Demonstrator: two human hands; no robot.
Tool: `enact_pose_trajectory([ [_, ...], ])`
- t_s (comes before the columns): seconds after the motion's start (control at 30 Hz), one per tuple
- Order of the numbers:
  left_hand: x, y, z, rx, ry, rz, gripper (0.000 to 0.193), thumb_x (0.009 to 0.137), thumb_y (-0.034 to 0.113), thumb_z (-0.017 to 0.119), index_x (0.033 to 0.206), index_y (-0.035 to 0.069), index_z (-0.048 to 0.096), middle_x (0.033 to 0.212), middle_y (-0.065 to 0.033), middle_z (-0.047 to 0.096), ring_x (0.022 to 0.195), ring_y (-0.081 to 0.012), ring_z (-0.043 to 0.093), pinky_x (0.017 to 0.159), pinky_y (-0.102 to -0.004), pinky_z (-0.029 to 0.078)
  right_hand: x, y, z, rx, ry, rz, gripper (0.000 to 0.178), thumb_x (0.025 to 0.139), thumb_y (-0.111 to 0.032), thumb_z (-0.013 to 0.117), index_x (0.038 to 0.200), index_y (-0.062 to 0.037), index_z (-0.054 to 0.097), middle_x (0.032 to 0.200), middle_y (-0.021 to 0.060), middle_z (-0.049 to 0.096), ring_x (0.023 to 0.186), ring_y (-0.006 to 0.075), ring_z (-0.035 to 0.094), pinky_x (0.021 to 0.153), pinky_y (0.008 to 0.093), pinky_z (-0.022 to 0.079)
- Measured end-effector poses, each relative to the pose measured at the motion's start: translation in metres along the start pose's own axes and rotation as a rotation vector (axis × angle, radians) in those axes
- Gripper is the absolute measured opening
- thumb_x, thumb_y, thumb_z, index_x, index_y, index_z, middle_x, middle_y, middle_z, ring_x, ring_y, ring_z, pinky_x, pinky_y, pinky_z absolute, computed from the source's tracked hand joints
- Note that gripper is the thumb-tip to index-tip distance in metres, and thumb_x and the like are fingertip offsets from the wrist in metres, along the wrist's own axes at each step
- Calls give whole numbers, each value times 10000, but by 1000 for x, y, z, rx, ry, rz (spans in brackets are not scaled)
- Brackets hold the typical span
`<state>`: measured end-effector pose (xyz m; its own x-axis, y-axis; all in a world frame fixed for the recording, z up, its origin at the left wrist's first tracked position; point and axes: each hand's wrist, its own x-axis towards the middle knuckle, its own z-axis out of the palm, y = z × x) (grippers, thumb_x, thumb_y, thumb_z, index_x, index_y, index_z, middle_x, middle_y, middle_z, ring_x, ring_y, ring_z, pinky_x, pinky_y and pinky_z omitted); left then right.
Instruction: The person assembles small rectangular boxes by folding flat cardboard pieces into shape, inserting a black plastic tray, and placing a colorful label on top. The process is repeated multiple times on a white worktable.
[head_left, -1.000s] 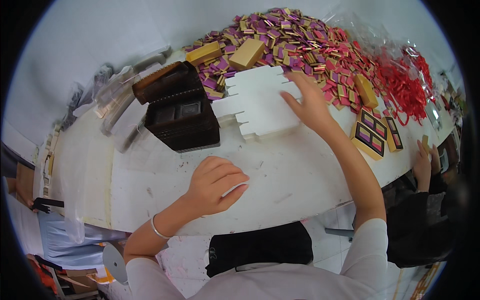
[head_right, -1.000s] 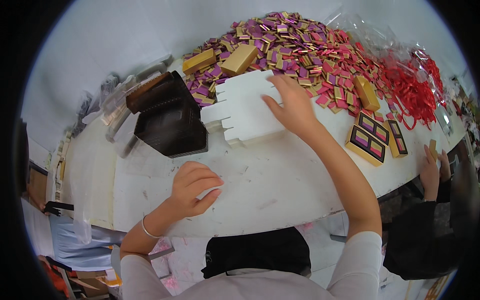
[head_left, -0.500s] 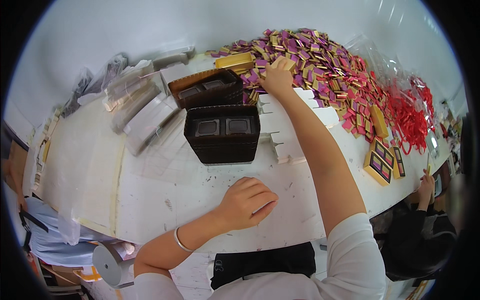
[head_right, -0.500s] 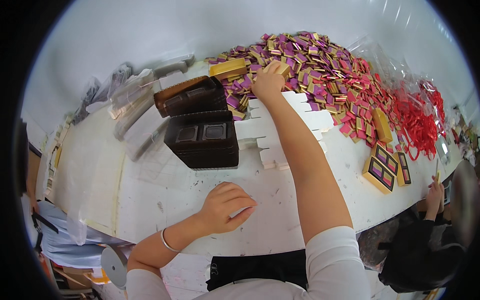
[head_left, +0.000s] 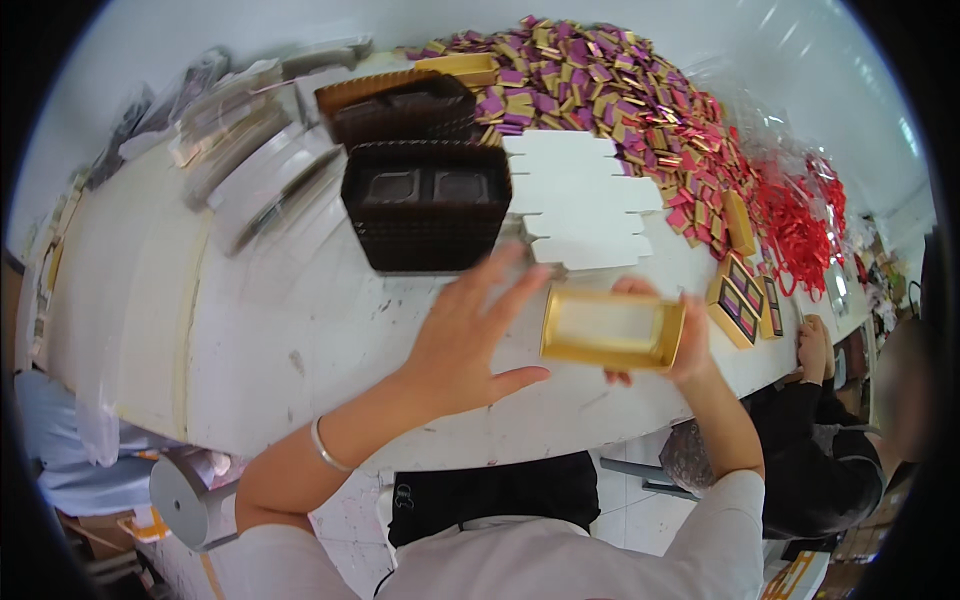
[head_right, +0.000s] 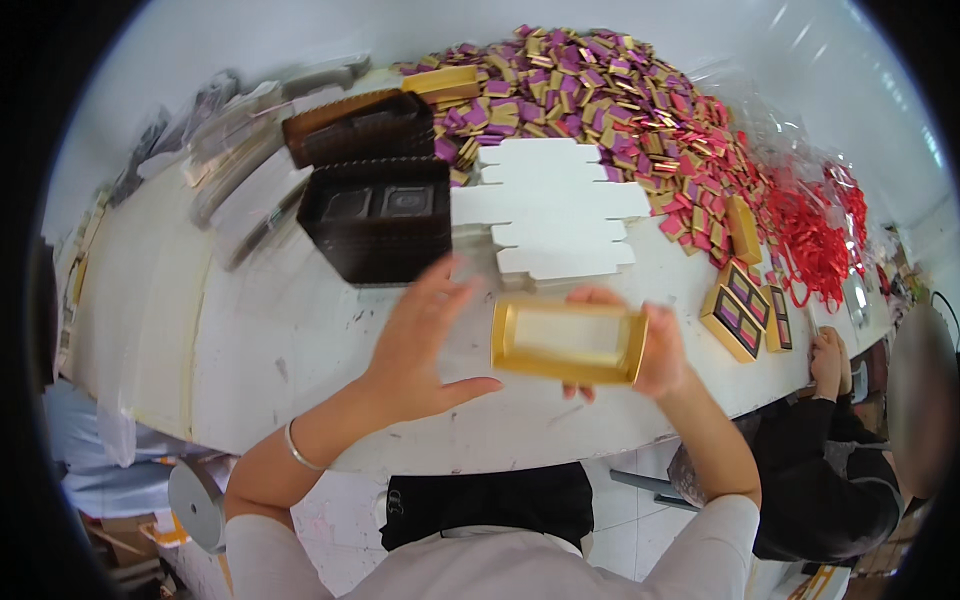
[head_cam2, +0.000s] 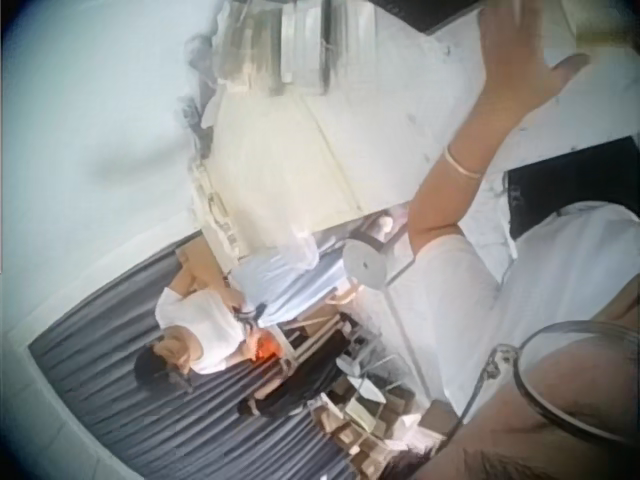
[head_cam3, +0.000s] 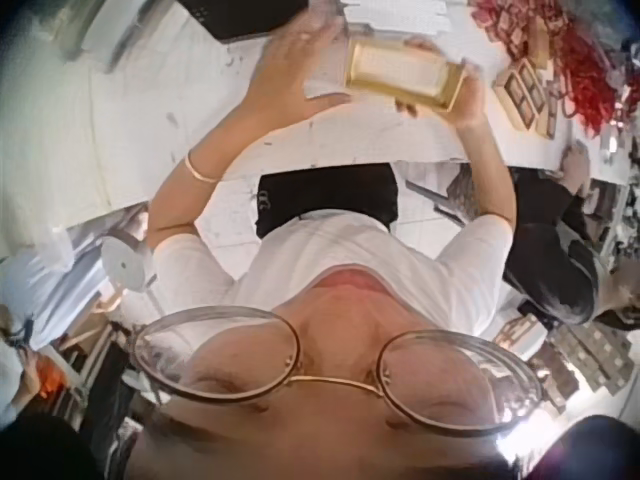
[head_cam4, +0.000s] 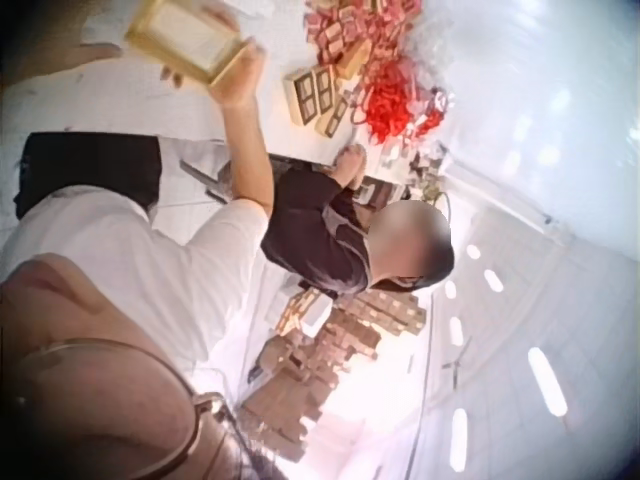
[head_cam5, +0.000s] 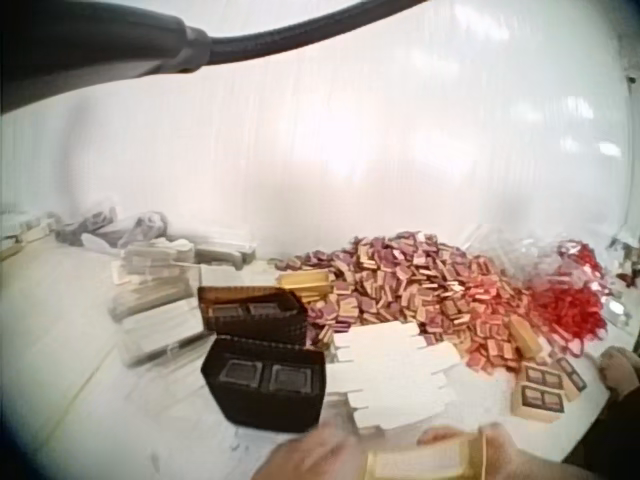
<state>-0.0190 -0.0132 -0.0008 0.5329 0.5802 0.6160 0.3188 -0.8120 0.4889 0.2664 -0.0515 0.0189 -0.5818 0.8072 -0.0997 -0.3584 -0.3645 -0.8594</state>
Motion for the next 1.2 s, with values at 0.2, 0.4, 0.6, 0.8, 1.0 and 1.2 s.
enact_pose_trajectory([
  [0.2,-18,-1,5,-64,-352,-121,688,681,364,780,1236,41,532,1146,-118,574,1044,-275,523,857,-397,460,0,-5,19,-599,399,89,508,882,-399,536,1262,-66,490,1129,135,602,850,241,633,599,308,502],
  [0.4,-13,-4,6,-16,-284,-96,571,699,339,744,1144,38,551,1169,-132,544,1055,-281,515,843,-377,458,48,-44,67,-1648,398,-793,327,813,-44,673,1129,-16,596,1099,144,595,935,250,576,757,312,457],
  [0.6,-16,-7,11,-58,-327,-79,747,724,425,743,1285,29,450,1208,-127,517,1097,-285,484,935,-412,383,133,-45,105,-2112,190,-779,113,768,-58,681,850,-10,619,866,105,594,851,288,561,764,408,442],
  [0.8,-21,-9,15,-108,-371,-116,736,771,403,729,1341,46,431,1211,-131,543,1064,-291,490,956,-403,362,143,-49,104,-1774,238,-786,117,791,-78,662,771,14,593,747,128,560,760,312,551,681,399,435],
  [1.0,-17,-8,13,-169,-360,-138,710,761,344,740,1339,63,439,1197,-139,549,1083,-299,498,971,-412,363,125,-69,100,-1446,382,-828,130,886,-110,615,917,15,601,839,68,597,763,177,535,706,288,435],
  [1.2,-18,-6,9,-120,-375,-179,685,735,302,750,1303,54,458,1201,-149,546,1065,-312,510,966,-407,369,31,-69,60,-666,558,-423,342,958,-375,520,1045,-45,537,965,-4,551,909,93,514,821,225,384],
])
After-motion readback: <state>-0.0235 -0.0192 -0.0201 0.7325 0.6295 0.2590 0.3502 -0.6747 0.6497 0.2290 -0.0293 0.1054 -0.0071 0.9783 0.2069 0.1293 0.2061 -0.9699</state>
